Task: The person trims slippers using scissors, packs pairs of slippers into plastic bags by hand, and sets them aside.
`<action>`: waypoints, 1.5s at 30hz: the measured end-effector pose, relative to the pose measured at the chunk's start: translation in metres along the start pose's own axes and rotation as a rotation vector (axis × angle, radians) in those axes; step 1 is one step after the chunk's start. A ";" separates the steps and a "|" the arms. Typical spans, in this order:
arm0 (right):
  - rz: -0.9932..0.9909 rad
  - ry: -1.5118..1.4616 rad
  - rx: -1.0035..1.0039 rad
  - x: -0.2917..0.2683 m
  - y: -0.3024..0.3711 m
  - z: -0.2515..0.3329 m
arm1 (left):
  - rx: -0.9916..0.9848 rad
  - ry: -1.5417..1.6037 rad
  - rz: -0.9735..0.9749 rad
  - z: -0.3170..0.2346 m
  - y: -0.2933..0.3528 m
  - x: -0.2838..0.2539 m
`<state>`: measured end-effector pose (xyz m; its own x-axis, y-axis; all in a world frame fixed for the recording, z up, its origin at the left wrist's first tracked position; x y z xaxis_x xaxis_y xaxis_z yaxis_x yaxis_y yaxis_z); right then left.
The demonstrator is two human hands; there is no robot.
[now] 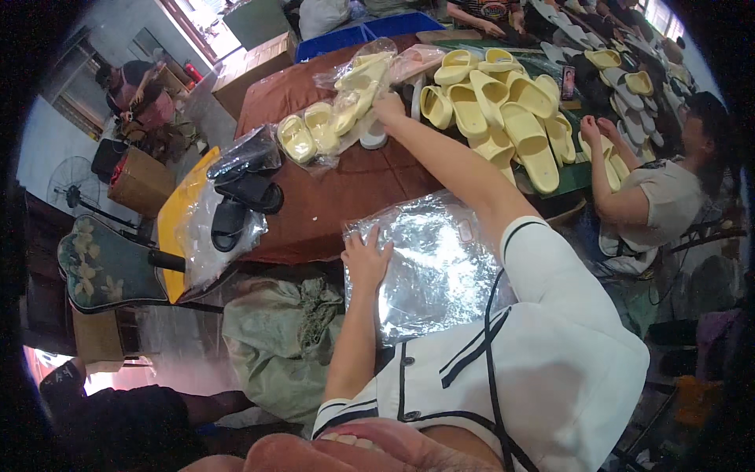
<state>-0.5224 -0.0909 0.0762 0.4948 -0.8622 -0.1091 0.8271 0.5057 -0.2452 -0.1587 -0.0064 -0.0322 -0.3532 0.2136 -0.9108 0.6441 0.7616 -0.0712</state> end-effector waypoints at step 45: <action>0.558 -0.982 0.032 -0.046 0.070 0.172 | 0.024 -0.085 0.001 -0.009 -0.005 -0.001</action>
<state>-0.4416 -0.0107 0.2302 0.7808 -0.1247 0.6122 0.4243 0.8252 -0.3729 -0.1677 -0.0054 -0.0274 -0.2945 0.1605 -0.9421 0.6606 0.7466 -0.0793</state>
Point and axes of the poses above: each hand's wrist, its own y-axis away from the middle knuckle, its own x-axis out of the palm, z = x × y, the point moved 10 cm from there along -y, towards the middle knuckle, and after that the axes turned 9 degrees about -x, right-handed, at the moved point
